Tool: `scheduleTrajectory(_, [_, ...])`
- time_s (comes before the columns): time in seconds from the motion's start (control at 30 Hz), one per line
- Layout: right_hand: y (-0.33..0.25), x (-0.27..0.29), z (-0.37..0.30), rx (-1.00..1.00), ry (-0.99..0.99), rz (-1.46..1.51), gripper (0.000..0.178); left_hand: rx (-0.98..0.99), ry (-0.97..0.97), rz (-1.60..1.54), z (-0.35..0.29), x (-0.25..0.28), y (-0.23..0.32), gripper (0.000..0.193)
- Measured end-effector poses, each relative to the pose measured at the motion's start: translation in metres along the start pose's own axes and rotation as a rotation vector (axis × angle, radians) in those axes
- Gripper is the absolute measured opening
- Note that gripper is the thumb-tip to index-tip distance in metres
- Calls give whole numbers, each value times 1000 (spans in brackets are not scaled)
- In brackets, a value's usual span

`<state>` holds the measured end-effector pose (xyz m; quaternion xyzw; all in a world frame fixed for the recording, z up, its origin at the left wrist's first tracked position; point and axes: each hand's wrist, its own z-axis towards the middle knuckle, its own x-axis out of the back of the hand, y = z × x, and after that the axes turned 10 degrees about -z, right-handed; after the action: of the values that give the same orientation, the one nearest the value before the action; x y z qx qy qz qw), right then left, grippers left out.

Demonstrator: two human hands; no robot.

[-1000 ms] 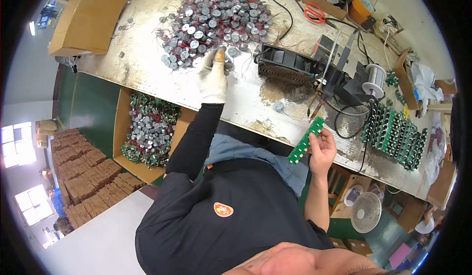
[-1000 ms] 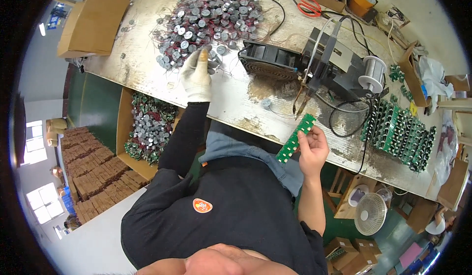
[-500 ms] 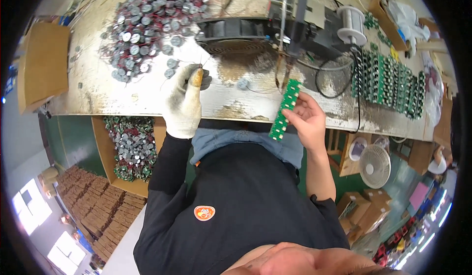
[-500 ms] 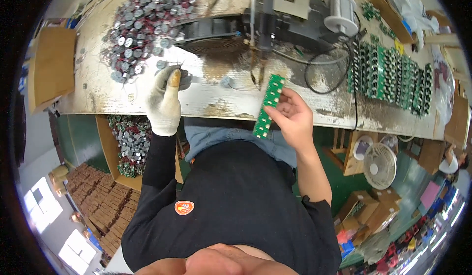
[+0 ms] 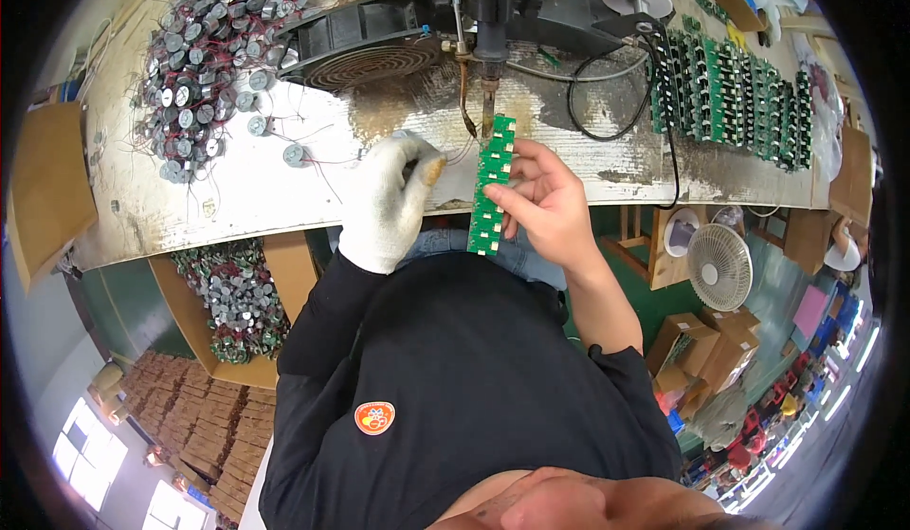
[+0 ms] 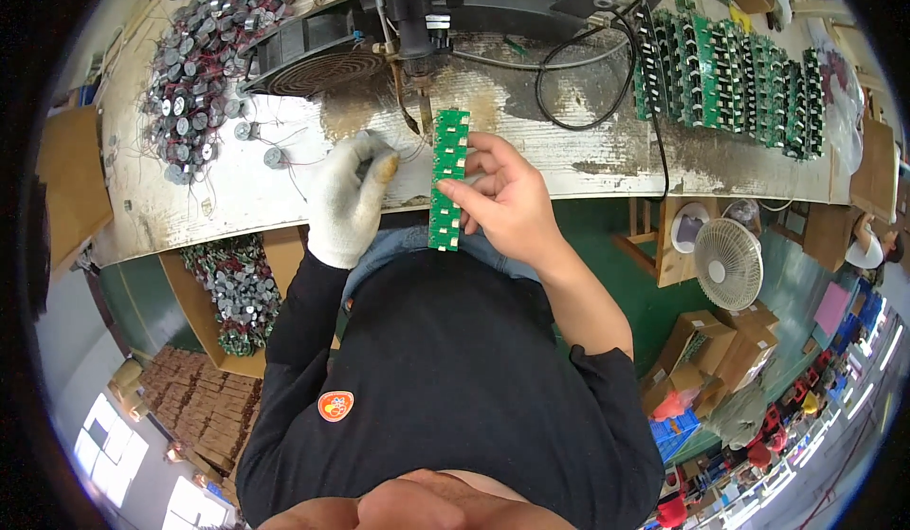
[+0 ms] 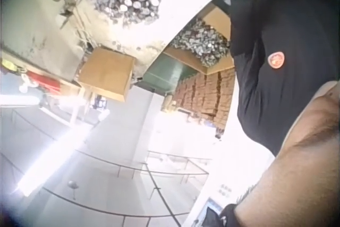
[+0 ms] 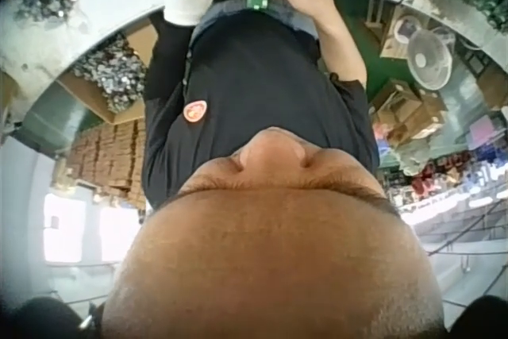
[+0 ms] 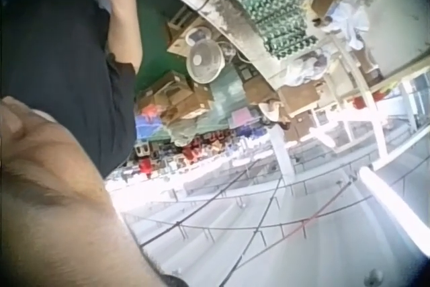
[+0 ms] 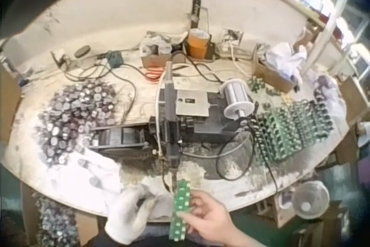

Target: The person solders wires from round electronic components onto circuit boards using a soldering iron and stacks the assembled circuit boards.

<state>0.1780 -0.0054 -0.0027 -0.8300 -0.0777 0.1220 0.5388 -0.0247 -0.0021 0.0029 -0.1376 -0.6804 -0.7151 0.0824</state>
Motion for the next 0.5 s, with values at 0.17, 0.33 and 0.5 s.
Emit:
scheduleTrajectory(0.17, [0, -1, 3, 49, 41, 31, 46, -30, 131, -87, 9, -4, -15, 11])
scheduleTrajectory(0.33, [1, -2, 1, 67, 37, 59, 45, 305, 61, -482, -9, -14, 2, 20])
scheduleTrajectory(0.5, [1, -5, 0, 90, 22, 72, 44, 546, 17, -697, 0, -20, 8, 19])
